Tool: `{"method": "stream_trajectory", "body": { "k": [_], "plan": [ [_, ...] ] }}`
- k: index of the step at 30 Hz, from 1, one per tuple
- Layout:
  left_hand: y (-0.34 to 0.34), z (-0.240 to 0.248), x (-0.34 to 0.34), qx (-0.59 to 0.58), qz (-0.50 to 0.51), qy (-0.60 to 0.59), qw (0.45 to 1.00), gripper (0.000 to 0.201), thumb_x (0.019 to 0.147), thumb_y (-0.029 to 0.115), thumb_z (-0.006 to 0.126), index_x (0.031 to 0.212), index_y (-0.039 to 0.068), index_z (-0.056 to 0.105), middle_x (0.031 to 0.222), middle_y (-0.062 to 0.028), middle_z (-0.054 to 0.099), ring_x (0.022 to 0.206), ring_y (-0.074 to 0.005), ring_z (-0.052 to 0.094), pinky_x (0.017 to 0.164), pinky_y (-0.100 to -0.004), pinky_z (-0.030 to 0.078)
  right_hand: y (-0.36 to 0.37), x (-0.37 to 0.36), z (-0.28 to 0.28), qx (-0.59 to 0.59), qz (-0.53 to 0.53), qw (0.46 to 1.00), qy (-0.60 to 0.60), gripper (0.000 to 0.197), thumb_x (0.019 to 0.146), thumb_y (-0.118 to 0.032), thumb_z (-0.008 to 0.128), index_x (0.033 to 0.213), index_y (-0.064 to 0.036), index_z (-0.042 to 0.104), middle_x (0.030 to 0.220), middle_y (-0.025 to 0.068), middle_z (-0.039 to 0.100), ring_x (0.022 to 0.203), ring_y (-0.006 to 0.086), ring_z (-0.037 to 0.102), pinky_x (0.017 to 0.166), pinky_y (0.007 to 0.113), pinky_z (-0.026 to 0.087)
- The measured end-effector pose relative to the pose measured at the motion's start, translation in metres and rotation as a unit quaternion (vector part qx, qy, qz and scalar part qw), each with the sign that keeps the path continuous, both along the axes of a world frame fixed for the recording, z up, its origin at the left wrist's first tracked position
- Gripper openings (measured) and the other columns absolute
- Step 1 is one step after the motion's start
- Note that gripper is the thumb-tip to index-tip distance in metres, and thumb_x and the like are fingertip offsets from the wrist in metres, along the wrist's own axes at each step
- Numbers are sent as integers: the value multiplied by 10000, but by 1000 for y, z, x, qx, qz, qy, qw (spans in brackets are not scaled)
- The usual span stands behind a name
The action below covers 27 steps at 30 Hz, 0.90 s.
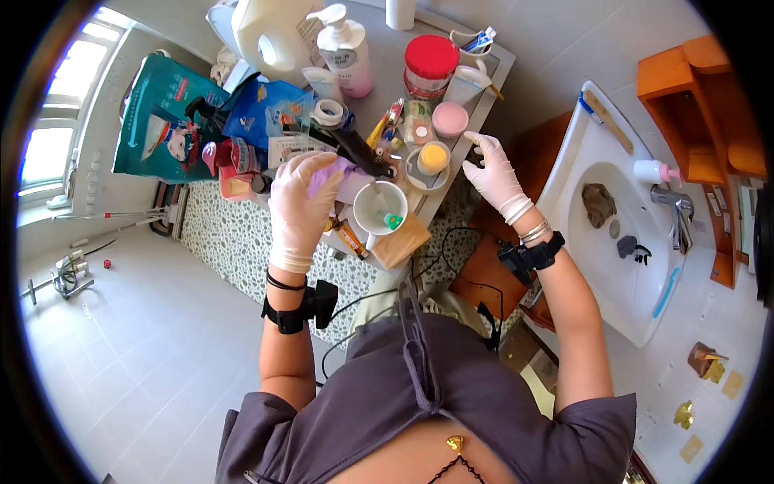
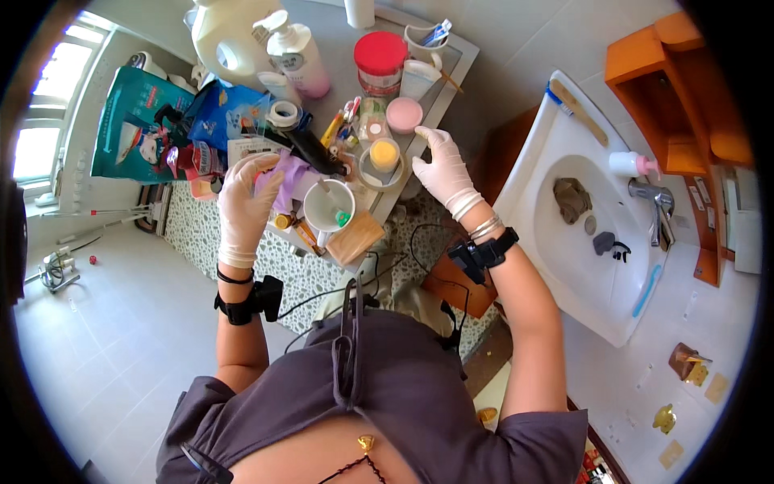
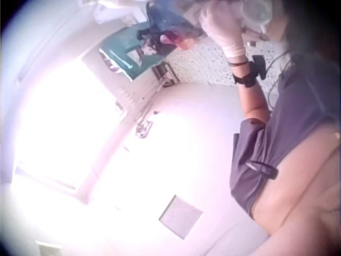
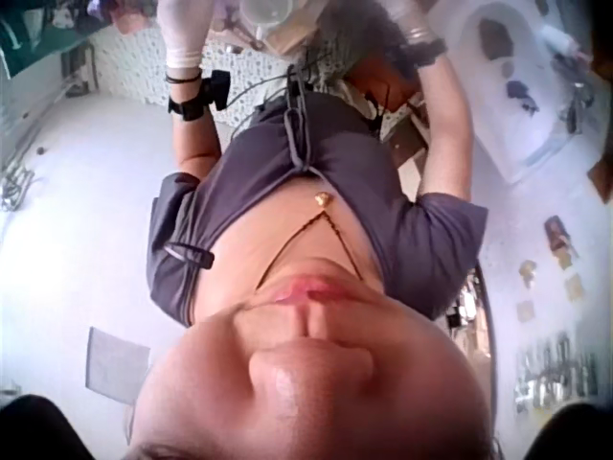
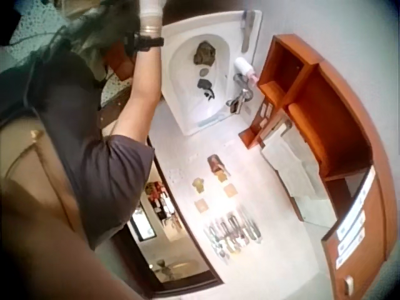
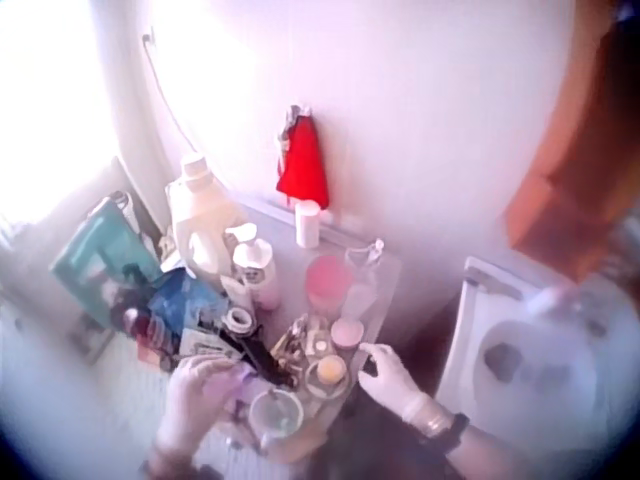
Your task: The person organizes various toiletries in a bathroom, first removing a cup and toothbrushes from a wall rack, then taking boxes and bottles from a cluttered shelf and placing them into a cabinet, and finally returning jars and bottles to the wall shelves.
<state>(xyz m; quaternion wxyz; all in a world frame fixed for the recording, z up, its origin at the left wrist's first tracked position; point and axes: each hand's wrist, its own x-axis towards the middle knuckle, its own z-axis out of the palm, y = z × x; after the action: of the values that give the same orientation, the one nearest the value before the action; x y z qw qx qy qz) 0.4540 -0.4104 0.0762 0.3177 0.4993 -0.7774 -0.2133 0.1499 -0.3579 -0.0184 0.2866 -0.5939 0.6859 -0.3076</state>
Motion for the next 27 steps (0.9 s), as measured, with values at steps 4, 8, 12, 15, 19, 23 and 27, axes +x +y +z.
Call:
{"method": "stream_trajectory", "body": {
  "k": [4, 8, 12, 15, 19, 23, 27],
  "plan": [
    [-5, 1, -14, 24, -73, -31, 997, 348, 741, 265, 746, 1003, 48, 669, 1021, -124, 652, 978, -317, 588, 856, -391, 467, 13, 45, 3, -100, 29, 993, -63, 757, 747, -93, 729, 1411, -76, 365, 1338, 154, 447, 1247, 286, 450, 1027, 351, 383],
    [-11, -6, -27, 56, -73, -36, 995, 341, 749, 218, 737, 1032, 45, 657, 1036, -122, 653, 993, -316, 589, 876, -383, 464, 10, 69, -5, -45, -80, 993, -77, 676, 751, -125, 756, 1336, -61, 425, 1240, 140, 508, 1173, 267, 512, 998, 348, 404],
    [-26, -6, -35, 72, -96, -42, 992, 318, 754, 197, 724, 1026, 48, 655, 1032, -116, 652, 984, -309, 589, 867, -379, 468, 12, 68, 2, -4, -69, 995, -76, 609, 753, -134, 754, 1280, -60, 458, 1216, 131, 515, 1153, 271, 520, 976, 351, 421],
    [-66, 0, -49, -1, -195, -115, 974, 246, 788, 182, 684, 992, 49, 649, 1000, -117, 648, 961, -311, 587, 826, -405, 472, 16, 68, 7, -8, -1, 1000, -23, 662, 709, -213, 795, 1258, -45, 466, 1201, 168, 522, 1129, 332, 504, 977, 396, 414],
    [-102, -24, -94, -36, -306, -277, 910, 237, 778, 134, 595, 1005, 93, 649, 1002, -94, 648, 936, -289, 609, 822, -404, 484, 21, 62, -3, -15, 0, 1000, -11, 789, 697, -272, 815, 1340, -51, 415, 1274, 174, 497, 1191, 322, 474, 1017, 398, 385],
    [-108, -74, -116, -96, -409, -290, 860, 411, 784, 147, 599, 1191, 161, 544, 936, -73, 642, 825, -272, 645, 693, -368, 522, 31, 58, -2, 29, 3, 989, -147, 852, 742, -333, 789, 1413, -57, 342, 1313, 173, 475, 1201, 299, 482, 1029, 381, 379],
    [-106, -78, -117, -84, -428, -309, 845, 434, 801, 179, 613, 1221, 168, 503, 877, -65, 626, 817, -261, 646, 674, -367, 515, 33, 50, 0, 20, -62, 979, -193, 663, 825, -298, 727, 1363, -69, 414, 1242, 141, 500, 1109, 245, 527, 904, 337, 469]
  ]
}}
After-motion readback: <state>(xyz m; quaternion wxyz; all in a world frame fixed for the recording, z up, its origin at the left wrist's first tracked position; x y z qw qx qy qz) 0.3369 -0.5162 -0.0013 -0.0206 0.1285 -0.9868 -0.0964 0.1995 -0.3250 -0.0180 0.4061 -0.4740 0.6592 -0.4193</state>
